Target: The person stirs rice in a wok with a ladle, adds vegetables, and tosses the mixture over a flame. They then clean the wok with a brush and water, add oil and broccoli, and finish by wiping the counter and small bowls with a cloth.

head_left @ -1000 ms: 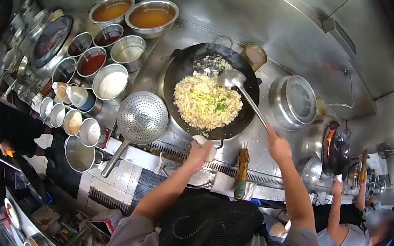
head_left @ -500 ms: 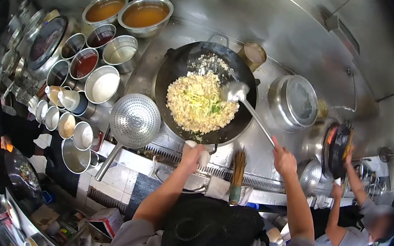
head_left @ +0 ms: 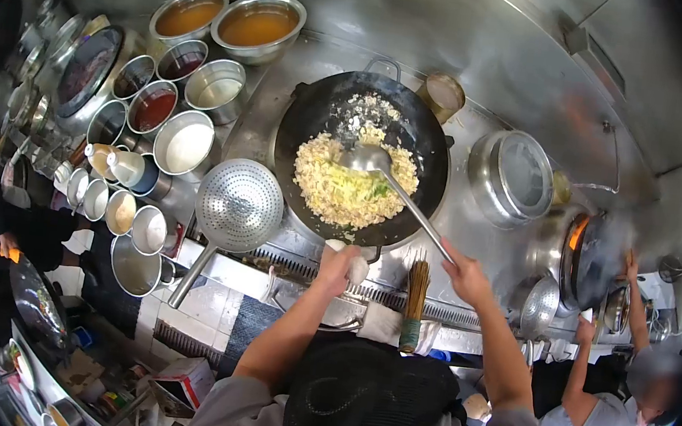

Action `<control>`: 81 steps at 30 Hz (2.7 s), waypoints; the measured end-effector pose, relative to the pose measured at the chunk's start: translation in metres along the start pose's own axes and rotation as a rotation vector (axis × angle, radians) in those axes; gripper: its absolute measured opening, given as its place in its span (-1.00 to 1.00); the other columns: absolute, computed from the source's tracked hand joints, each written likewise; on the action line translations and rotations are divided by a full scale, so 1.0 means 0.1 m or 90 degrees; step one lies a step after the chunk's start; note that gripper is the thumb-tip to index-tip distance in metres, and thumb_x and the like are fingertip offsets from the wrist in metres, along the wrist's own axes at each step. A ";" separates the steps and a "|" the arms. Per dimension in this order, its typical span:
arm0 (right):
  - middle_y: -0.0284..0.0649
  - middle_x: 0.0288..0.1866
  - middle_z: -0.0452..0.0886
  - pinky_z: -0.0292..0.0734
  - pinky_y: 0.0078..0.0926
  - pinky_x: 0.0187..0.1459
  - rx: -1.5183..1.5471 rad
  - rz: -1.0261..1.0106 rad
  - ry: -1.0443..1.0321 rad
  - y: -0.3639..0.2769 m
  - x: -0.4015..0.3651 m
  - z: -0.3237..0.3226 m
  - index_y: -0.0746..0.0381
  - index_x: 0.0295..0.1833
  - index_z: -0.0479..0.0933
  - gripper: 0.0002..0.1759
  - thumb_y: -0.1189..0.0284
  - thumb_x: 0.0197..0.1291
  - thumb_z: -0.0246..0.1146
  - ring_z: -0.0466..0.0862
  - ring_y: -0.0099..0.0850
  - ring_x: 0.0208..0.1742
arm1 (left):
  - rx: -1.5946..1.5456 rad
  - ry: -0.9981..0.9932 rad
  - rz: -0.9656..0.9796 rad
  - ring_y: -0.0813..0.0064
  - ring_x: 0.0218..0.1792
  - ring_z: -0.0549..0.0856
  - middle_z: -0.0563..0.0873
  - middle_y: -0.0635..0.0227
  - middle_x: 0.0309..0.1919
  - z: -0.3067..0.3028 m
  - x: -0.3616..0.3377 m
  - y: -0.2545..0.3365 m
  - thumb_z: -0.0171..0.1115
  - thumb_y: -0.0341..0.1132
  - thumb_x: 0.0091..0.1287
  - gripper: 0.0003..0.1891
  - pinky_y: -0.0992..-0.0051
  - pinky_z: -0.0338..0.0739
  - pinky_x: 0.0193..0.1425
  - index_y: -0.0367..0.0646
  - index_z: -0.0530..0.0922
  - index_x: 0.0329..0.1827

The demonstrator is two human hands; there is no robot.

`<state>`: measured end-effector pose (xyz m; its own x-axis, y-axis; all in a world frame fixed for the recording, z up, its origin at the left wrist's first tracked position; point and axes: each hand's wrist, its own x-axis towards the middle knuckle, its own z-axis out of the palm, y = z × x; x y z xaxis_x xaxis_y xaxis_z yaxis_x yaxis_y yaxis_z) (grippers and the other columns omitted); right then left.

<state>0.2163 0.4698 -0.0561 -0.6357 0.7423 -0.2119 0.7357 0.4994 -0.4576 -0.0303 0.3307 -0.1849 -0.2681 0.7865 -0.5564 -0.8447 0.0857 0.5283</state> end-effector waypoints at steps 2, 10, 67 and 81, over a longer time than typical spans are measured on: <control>0.16 -0.17 0.68 0.56 -0.13 -0.08 0.020 0.031 -0.002 -0.14 -0.10 -0.32 -0.09 0.46 0.35 -0.43 0.37 0.35 0.22 0.68 0.11 -0.15 | -0.009 0.012 -0.008 0.30 -0.20 0.74 0.73 0.18 -0.20 0.00 0.02 -0.02 0.23 -0.54 0.14 -0.70 0.33 0.64 -0.18 -0.33 0.55 -0.02; 0.16 -0.01 0.67 0.55 -0.30 -0.03 0.175 0.103 0.157 -0.28 0.49 0.56 0.05 0.45 0.38 -0.44 0.44 0.34 0.24 0.70 -0.24 -0.19 | 0.008 -0.023 -0.016 0.30 -0.21 0.73 0.72 0.17 -0.17 -0.05 0.03 -0.03 0.21 -0.54 0.16 -0.68 0.31 0.66 -0.20 -0.34 0.54 0.01; -0.22 -0.57 0.48 0.46 -0.38 -0.59 0.276 0.197 0.179 -0.72 0.34 0.73 0.11 0.53 0.23 -0.44 0.31 0.48 0.07 0.48 -0.46 -0.63 | 0.057 -0.008 0.076 0.33 -0.19 0.69 0.59 0.12 -0.14 -0.19 0.25 -0.31 0.19 -0.57 0.17 -0.61 0.33 0.65 -0.21 -0.42 0.28 0.03; 0.21 -0.25 0.65 0.57 -0.01 -0.23 0.104 -0.028 0.139 -0.79 0.55 0.91 -0.13 0.53 0.21 -0.42 0.28 0.44 0.10 0.64 0.19 -0.29 | 0.058 0.008 0.032 0.32 -0.24 0.72 0.69 0.17 -0.20 -0.07 0.16 -0.08 0.29 -0.53 0.13 -0.69 0.32 0.66 -0.22 -0.37 0.52 -0.04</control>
<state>0.1024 0.4304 -0.1098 -0.5868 0.8097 -0.0055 0.6499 0.4669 -0.5997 -0.0309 0.3384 -0.2022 -0.3157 0.7835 -0.5352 -0.7844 0.1019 0.6119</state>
